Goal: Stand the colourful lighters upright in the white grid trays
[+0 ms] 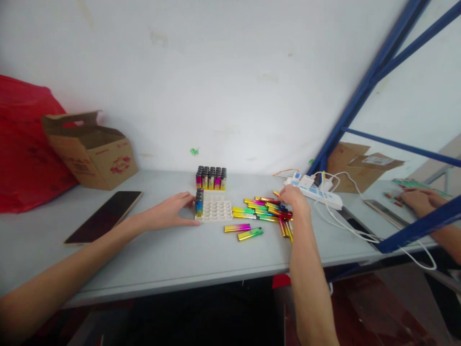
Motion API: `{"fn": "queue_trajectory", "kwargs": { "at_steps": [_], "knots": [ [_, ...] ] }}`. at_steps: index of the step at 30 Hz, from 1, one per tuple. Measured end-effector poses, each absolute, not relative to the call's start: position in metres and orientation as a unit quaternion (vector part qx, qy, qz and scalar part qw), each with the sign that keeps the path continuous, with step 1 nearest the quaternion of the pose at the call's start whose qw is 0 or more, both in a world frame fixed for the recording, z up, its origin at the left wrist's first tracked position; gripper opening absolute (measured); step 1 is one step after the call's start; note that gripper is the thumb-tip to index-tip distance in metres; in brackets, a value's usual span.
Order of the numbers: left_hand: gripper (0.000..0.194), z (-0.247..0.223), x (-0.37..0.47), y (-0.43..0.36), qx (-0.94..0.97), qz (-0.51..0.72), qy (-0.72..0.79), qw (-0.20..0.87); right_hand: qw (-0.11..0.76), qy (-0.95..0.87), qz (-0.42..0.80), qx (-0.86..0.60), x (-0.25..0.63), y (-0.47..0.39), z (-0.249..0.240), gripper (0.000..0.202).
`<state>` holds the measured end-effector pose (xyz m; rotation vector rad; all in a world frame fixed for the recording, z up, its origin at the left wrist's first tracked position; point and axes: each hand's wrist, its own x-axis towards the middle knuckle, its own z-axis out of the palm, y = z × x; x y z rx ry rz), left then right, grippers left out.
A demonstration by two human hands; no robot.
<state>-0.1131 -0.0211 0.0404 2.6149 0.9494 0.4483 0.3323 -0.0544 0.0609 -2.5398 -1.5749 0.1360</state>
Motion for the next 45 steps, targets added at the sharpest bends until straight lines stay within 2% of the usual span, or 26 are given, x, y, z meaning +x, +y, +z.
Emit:
{"fn": "queue_trajectory", "kwargs": {
  "at_steps": [8, 12, 13, 15, 18, 21, 24, 28, 32, 38, 45],
  "knots": [
    [0.068, 0.041, -0.112, -0.021, 0.918, 0.159, 0.328, 0.156, 0.116, -0.519, 0.018, -0.847, 0.328, -0.049, 0.056, 0.013],
    [0.067, 0.043, -0.112, -0.024, 0.917, 0.159, 0.330, 0.157, 0.165, -0.535, -0.009, -0.829, 0.322, -0.046, 0.058, 0.004],
    [0.067, 0.043, -0.113, -0.024, 0.916, 0.160, 0.332, 0.158, 0.209, -0.541, -0.012, -0.815, 0.318, -0.044, 0.059, 0.008],
    [0.067, 0.044, -0.113, -0.026, 0.915, 0.163, 0.333, 0.162, 0.349, -0.540, 0.018, -0.765, 0.306, -0.041, 0.062, 0.022],
    [0.067, 0.045, -0.113, -0.026, 0.914, 0.160, 0.335, 0.164, 0.568, -0.506, 0.160, -0.629, 0.276, -0.038, 0.067, 0.044],
    [0.064, 0.045, -0.112, -0.026, 0.914, 0.155, 0.338, 0.162, 0.645, -0.483, 0.322, -0.497, 0.236, -0.041, 0.071, 0.048],
    [0.064, 0.045, -0.112, -0.027, 0.917, 0.153, 0.335, 0.156, 0.637, -0.478, 0.439, -0.416, 0.195, -0.049, 0.074, 0.047],
    [0.063, 0.045, -0.112, -0.028, 0.918, 0.159, 0.332, 0.150, 0.569, -0.511, 0.535, -0.360, 0.154, -0.062, 0.072, 0.048],
    [0.065, 0.044, -0.113, -0.029, 0.918, 0.163, 0.328, 0.153, 0.518, -0.541, 0.538, -0.387, 0.130, -0.069, 0.062, 0.051],
    [0.063, 0.044, -0.112, -0.028, 0.920, 0.164, 0.324, 0.151, 0.504, -0.543, 0.500, -0.448, 0.112, -0.076, 0.052, 0.068],
    [0.066, 0.044, -0.112, -0.028, 0.919, 0.164, 0.325, 0.149, 0.499, -0.513, 0.537, -0.448, 0.113, -0.074, 0.053, 0.060]
  ]
}}
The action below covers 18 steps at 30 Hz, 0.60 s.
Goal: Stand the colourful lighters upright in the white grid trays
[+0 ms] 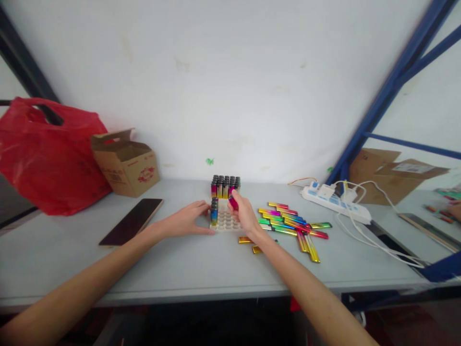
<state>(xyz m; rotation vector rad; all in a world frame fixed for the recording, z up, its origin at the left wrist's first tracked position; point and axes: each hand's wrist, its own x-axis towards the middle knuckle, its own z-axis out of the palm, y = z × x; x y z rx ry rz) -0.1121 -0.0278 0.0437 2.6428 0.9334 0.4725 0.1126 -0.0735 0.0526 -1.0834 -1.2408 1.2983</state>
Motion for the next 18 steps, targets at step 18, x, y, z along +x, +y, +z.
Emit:
{"fn": "queue_trajectory", "kwargs": {
  "at_steps": [18],
  "knots": [
    [0.064, 0.0437, -0.1129, -0.0279, 0.919, 0.166, 0.321, 0.158, 0.485, -0.538, 0.519, -0.454, 0.1168, -0.0727, 0.0484, 0.057]
  ]
}}
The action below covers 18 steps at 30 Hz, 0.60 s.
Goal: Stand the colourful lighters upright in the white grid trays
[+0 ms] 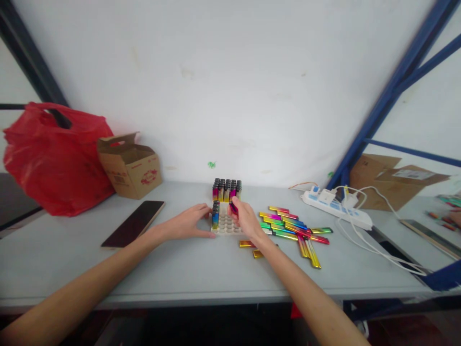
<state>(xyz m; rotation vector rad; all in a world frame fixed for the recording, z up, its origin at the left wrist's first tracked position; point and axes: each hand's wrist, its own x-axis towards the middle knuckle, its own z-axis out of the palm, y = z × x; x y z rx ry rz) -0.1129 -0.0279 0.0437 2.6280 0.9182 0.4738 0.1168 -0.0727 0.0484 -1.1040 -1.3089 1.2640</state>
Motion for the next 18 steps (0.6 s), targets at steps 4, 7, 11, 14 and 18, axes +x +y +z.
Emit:
{"fn": "queue_trajectory", "kwargs": {
  "at_steps": [4, 7, 11, 14, 18],
  "knots": [
    [0.066, 0.042, -0.113, -0.027, 0.917, 0.175, 0.321, 0.158, 0.473, -0.539, 0.523, -0.460, 0.117, -0.075, 0.049, 0.053],
    [0.068, 0.042, -0.113, -0.027, 0.917, 0.174, 0.321, 0.158, 0.453, -0.552, 0.548, -0.434, 0.121, -0.072, 0.049, 0.054],
    [0.066, 0.042, -0.113, -0.027, 0.918, 0.171, 0.321, 0.156, 0.461, -0.588, 0.521, -0.412, 0.125, -0.070, 0.049, 0.059],
    [0.063, 0.042, -0.113, -0.026, 0.919, 0.171, 0.320, 0.155, 0.456, -0.654, 0.453, -0.398, 0.126, -0.073, 0.051, 0.055],
    [0.061, 0.040, -0.113, -0.026, 0.918, 0.170, 0.322, 0.154, 0.436, -0.762, 0.273, -0.394, 0.126, -0.080, 0.055, 0.040]
  ]
}}
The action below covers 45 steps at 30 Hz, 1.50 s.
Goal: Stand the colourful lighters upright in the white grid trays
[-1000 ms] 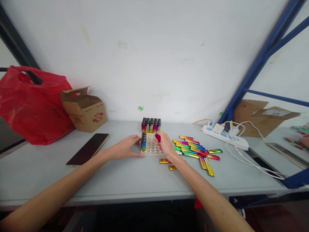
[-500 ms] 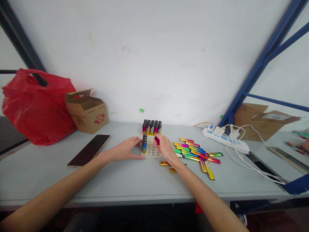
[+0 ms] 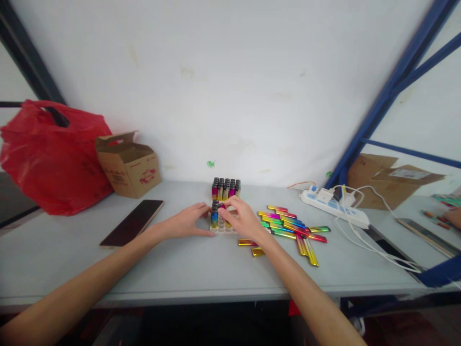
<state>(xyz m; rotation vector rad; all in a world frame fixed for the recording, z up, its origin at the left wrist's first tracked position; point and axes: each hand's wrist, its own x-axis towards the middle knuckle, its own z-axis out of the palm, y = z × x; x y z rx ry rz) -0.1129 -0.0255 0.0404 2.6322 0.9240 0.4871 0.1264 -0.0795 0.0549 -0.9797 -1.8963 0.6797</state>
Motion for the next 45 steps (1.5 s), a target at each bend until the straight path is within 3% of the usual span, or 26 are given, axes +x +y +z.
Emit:
{"fn": "queue_trajectory", "kwargs": {
  "at_steps": [3, 14, 20, 24, 28, 35, 42, 45],
  "knots": [
    [0.062, 0.040, -0.113, -0.025, 0.921, 0.163, 0.324, 0.144, 0.408, -0.800, 0.172, -0.406, 0.126, -0.084, 0.059, 0.035],
    [0.060, 0.037, -0.113, -0.025, 0.920, 0.181, 0.314, 0.146, 0.329, -0.827, 0.212, -0.404, 0.130, -0.086, 0.058, 0.026],
    [0.056, 0.039, -0.113, -0.026, 0.920, 0.172, 0.322, 0.145, 0.267, -0.863, 0.122, -0.412, 0.123, -0.080, 0.050, 0.025],
    [0.058, 0.041, -0.112, -0.027, 0.919, 0.168, 0.325, 0.148, 0.247, -0.849, 0.077, -0.461, 0.122, -0.084, 0.055, 0.035],
    [0.063, 0.042, -0.112, -0.026, 0.915, 0.167, 0.335, 0.148, 0.268, -0.827, 0.103, -0.484, 0.156, -0.080, 0.065, 0.036],
    [0.067, 0.047, -0.116, -0.024, 0.913, 0.153, 0.337, 0.171, 0.273, -0.749, 0.003, -0.604, 0.265, -0.057, 0.071, 0.017],
    [0.059, 0.051, -0.125, -0.019, 0.922, 0.137, 0.325, 0.156, 0.259, -0.766, 0.088, -0.582, 0.301, -0.137, 0.089, 0.030],
    [0.057, 0.050, -0.125, -0.019, 0.923, 0.141, 0.322, 0.155, 0.233, -0.782, 0.079, -0.573, 0.286, -0.178, 0.078, 0.026]
  ]
}}
